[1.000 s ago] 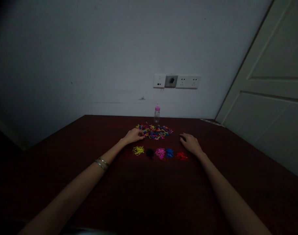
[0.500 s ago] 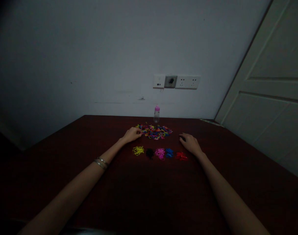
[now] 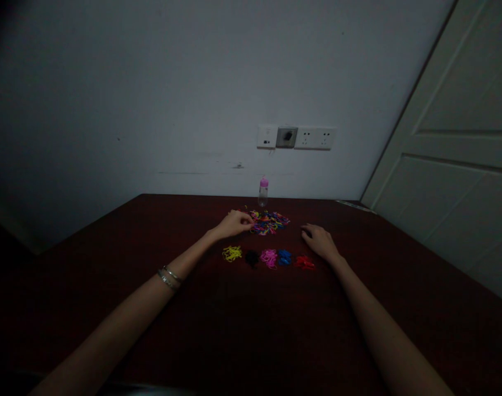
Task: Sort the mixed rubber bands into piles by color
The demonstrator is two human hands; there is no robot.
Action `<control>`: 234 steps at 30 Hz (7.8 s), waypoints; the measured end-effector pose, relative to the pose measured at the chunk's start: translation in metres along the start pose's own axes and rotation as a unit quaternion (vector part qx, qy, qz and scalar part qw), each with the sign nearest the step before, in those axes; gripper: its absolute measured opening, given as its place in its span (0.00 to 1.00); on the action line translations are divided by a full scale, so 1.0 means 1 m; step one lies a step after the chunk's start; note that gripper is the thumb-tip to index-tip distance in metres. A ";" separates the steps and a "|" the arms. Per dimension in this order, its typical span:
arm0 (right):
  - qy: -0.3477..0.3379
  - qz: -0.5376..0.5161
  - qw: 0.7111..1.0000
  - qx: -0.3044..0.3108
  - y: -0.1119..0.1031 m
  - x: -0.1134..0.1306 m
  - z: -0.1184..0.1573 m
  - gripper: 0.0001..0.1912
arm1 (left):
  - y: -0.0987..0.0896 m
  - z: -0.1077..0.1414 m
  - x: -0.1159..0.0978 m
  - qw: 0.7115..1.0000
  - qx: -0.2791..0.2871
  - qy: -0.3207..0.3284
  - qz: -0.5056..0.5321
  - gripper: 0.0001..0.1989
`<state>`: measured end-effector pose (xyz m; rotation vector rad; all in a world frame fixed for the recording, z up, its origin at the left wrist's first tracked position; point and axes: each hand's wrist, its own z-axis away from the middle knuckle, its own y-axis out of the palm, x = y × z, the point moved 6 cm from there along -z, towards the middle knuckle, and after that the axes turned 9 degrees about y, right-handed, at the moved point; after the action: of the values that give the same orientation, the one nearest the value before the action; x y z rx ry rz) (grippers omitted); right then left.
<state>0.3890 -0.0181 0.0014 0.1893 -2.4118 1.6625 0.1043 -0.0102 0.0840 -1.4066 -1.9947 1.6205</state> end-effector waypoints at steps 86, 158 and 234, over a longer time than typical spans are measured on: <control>-0.089 0.098 0.980 0.149 -0.019 0.131 -0.011 0.16 | 0.003 0.037 0.112 0.973 -0.151 -0.169 0.043 0.22; 0.117 -0.263 0.951 0.117 -0.028 -0.019 0.017 0.24 | 0.006 0.021 0.060 0.989 -0.073 -0.127 -0.036 0.15; 0.075 -0.171 0.980 0.064 -0.017 -0.024 0.012 0.20 | -0.007 0.071 0.048 0.952 0.141 -0.100 0.254 0.16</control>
<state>0.4154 -0.0358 0.0073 0.4528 -2.0286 1.6069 0.0278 -0.0184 0.0451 -1.7927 -1.4693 2.2362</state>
